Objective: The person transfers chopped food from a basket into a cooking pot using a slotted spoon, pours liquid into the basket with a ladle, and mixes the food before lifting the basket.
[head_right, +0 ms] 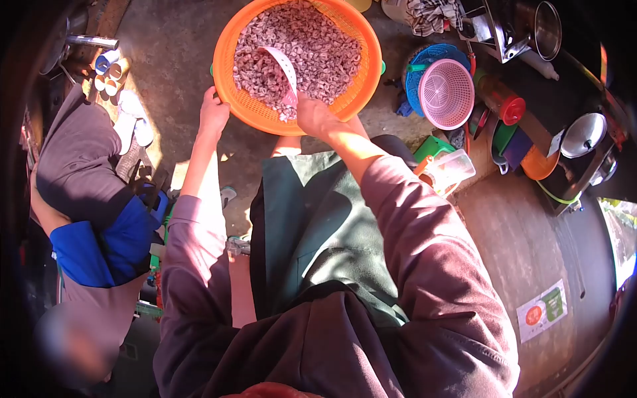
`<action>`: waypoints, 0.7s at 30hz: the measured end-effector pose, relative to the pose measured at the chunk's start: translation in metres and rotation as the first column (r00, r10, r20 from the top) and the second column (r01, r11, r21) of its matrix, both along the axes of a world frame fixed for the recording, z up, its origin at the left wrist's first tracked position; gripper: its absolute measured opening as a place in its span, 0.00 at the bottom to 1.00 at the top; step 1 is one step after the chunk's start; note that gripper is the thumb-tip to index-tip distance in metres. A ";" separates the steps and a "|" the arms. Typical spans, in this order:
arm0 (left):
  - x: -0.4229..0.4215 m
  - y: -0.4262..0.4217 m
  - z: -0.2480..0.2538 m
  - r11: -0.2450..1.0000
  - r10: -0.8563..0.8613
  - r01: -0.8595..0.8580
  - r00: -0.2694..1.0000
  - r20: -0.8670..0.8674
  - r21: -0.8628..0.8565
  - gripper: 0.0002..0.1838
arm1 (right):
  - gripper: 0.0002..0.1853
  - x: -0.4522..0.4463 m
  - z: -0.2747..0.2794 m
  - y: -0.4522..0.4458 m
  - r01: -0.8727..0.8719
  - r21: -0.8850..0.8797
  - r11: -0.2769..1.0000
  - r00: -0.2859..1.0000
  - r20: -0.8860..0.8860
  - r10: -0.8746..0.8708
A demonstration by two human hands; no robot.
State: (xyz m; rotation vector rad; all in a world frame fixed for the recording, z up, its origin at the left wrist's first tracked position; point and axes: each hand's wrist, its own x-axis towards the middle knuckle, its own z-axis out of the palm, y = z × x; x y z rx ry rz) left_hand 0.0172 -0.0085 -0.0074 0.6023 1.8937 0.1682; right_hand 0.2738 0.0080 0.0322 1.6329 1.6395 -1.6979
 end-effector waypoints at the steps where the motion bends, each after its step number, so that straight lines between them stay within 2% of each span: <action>1: 0.000 0.004 0.007 1.000 -0.009 0.009 1.000 -0.001 -0.023 0.33 | 0.19 0.010 0.000 -0.003 -0.016 -0.008 1.000 1.000 -0.007 0.016; 4: 0.003 0.006 0.013 0.999 -0.020 0.019 0.999 -0.026 -0.040 0.33 | 0.19 0.025 0.011 0.003 -0.100 -0.045 0.994 0.993 -0.073 0.096; 7: 0.009 0.002 0.015 0.999 -0.031 0.030 0.998 -0.057 -0.014 0.33 | 0.19 -0.006 0.002 0.021 -0.182 -0.080 0.980 0.983 0.021 0.185; 10: 0.002 0.002 0.009 0.998 -0.057 0.055 0.997 -0.053 -0.021 0.34 | 0.18 -0.015 -0.009 0.030 -0.168 -0.102 0.980 0.985 0.020 0.171; 13: -0.001 0.006 0.002 0.997 -0.030 0.029 1.000 -0.003 -0.070 0.35 | 0.17 0.008 -0.020 0.024 -0.172 -0.008 0.985 0.983 -0.061 0.171; 14: -0.003 0.004 0.004 0.995 -0.020 0.021 1.000 0.013 -0.098 0.35 | 0.17 0.017 -0.022 0.021 -0.092 -0.045 0.995 0.993 -0.085 0.088; 17: 0.000 0.002 0.004 0.992 0.096 -0.093 0.995 0.038 -0.090 0.35 | 0.17 0.030 0.003 0.038 0.051 -0.420 0.906 0.991 -0.090 -0.097; 21: -0.002 0.003 0.007 0.997 0.015 -0.014 1.000 0.007 -0.077 0.35 | 0.16 0.052 0.006 0.030 0.064 -0.417 0.907 0.984 -0.125 -0.127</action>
